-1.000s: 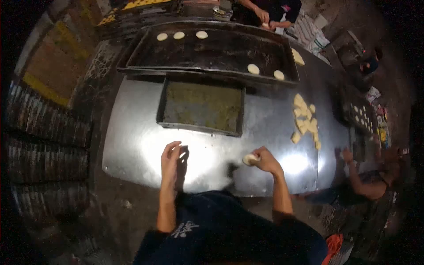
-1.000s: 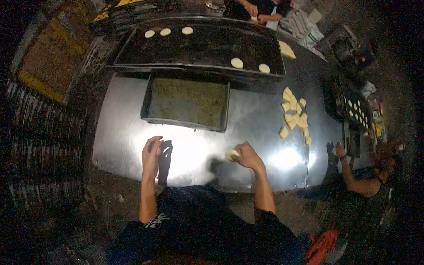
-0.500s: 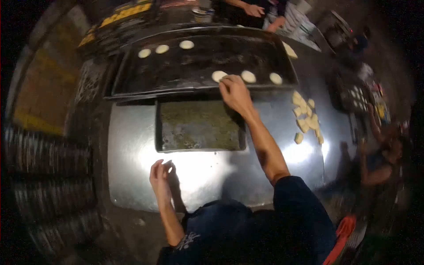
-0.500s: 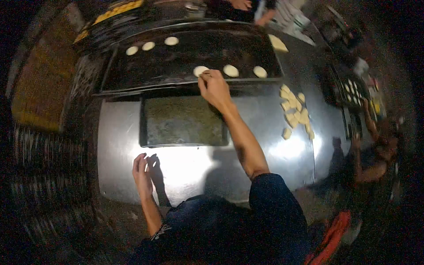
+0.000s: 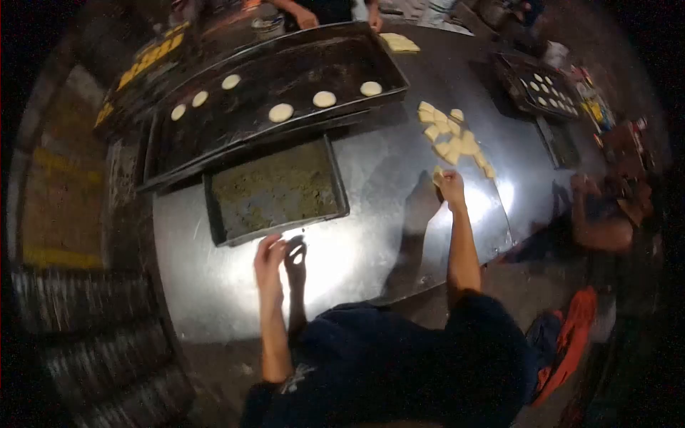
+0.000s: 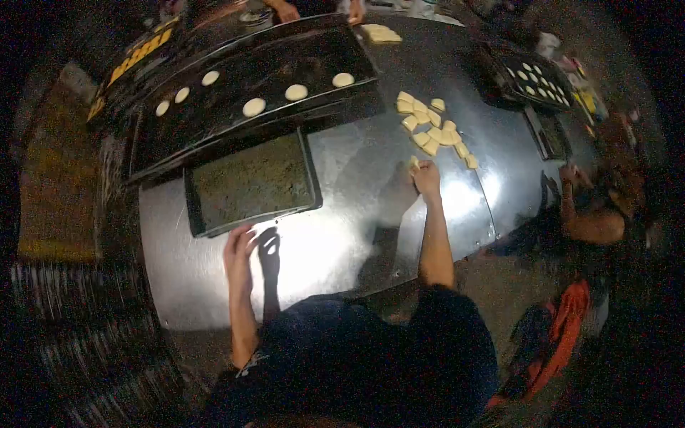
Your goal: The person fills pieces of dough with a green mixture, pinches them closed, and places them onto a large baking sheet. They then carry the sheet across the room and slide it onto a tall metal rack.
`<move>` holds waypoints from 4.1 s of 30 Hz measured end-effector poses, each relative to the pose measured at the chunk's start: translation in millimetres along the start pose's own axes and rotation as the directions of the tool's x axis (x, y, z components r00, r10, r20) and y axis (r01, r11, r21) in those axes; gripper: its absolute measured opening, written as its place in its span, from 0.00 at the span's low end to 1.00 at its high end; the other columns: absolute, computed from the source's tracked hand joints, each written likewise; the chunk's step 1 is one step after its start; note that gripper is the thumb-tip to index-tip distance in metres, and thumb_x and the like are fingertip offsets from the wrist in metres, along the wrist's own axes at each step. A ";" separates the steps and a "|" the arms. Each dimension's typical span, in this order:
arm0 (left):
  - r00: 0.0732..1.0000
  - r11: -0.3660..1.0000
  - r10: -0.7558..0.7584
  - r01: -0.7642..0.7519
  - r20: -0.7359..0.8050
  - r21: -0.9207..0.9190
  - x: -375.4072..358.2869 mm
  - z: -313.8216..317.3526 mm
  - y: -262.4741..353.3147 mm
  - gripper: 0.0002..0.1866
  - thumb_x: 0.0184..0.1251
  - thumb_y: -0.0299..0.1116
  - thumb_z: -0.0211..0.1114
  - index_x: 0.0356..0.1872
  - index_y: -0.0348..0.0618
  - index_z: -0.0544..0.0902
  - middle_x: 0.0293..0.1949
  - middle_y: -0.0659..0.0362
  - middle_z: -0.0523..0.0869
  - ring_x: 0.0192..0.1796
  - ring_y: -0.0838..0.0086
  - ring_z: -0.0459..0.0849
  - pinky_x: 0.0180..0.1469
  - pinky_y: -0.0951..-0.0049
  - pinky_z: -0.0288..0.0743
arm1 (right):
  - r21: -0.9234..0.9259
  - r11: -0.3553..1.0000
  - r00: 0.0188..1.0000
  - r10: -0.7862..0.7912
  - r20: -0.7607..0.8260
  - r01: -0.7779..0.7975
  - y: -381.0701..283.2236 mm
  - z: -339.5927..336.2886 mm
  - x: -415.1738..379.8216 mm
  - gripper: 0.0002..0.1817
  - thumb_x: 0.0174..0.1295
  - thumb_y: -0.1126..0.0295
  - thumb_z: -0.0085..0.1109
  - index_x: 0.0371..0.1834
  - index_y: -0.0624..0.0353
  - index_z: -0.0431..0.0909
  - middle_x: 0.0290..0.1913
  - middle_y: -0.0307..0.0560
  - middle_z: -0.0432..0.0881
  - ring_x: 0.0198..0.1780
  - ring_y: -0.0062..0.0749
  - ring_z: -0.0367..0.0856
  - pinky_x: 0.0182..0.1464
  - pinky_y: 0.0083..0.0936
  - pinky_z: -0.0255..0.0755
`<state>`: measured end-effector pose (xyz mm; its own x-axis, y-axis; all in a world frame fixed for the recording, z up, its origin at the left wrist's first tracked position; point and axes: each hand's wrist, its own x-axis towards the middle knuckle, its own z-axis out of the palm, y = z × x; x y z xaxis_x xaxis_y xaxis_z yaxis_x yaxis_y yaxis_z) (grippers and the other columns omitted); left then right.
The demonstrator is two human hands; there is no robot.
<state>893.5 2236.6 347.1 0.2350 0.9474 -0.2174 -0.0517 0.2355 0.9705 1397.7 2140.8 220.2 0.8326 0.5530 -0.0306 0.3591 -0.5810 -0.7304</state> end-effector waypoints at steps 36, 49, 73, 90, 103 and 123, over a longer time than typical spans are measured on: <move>0.959 0.835 -0.191 0.046 -0.210 -0.549 -0.1 -112.1 -15.9 0.24 0.74 0.39 0.59 0.59 0.27 0.74 0.51 0.52 0.82 0.52 0.72 0.82 0.57 0.73 0.77 | -0.092 0.602 0.541 -0.628 0.560 0.793 -307.7 263.3 -169.2 0.08 0.58 0.76 0.59 0.37 0.68 0.84 0.48 0.60 0.83 0.51 0.51 0.82 0.48 0.35 0.78; 0.962 0.873 -0.089 0.200 0.259 -0.444 90.8 -12.0 -26.2 0.17 0.73 0.38 0.59 0.50 0.31 0.80 0.45 0.57 0.84 0.45 0.77 0.84 0.45 0.85 0.80 | 0.315 0.724 0.576 -0.683 0.449 0.613 -296.8 128.2 -226.6 0.18 0.65 0.69 0.58 0.59 0.53 0.80 0.45 0.55 0.79 0.48 0.37 0.76 0.48 0.28 0.73; 0.970 0.902 -0.070 0.161 0.231 -0.402 72.5 4.4 15.0 0.23 0.75 0.35 0.58 0.65 0.37 0.68 0.53 0.56 0.78 0.54 0.75 0.78 0.57 0.78 0.74 | 0.661 0.673 0.511 -0.717 0.474 0.332 -315.9 105.9 -193.5 0.13 0.61 0.71 0.64 0.48 0.62 0.84 0.47 0.48 0.83 0.50 0.36 0.81 0.52 0.30 0.74; 0.874 0.962 0.213 -0.109 0.436 -0.252 70.9 46.0 22.3 0.13 0.72 0.40 0.61 0.47 0.42 0.79 0.51 0.58 0.79 0.55 0.69 0.78 0.58 0.71 0.73 | 0.673 0.730 0.815 -0.461 0.350 0.124 -297.5 44.8 -226.9 0.09 0.63 0.75 0.61 0.44 0.68 0.82 0.45 0.50 0.79 0.46 0.32 0.82 0.50 0.25 0.77; 0.918 0.666 0.387 -0.345 0.089 0.661 36.8 -8.0 0.4 0.19 0.65 0.43 0.67 0.51 0.43 0.83 0.68 0.48 0.70 0.75 0.53 0.59 0.74 0.43 0.43 | -0.263 0.854 0.887 -0.462 0.014 0.449 -144.5 7.7 -171.2 0.18 0.66 0.57 0.55 0.39 0.63 0.83 0.45 0.60 0.75 0.52 0.52 0.68 0.56 0.44 0.62; 0.859 0.982 0.155 -0.078 -0.489 0.174 -52.1 -94.6 -12.9 0.13 0.70 0.30 0.62 0.50 0.33 0.79 0.44 0.53 0.84 0.48 0.70 0.83 0.53 0.71 0.74 | 0.284 0.803 0.526 -0.568 0.633 0.525 -313.0 33.1 -175.8 0.15 0.56 0.70 0.66 0.45 0.63 0.81 0.44 0.55 0.84 0.46 0.47 0.83 0.50 0.34 0.76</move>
<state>790.1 2204.7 336.1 -0.2808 0.9558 -0.0875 0.0995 0.1197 0.9878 1125.0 2245.2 431.6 -0.0326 0.9989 -0.0332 0.6054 -0.0067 -0.7959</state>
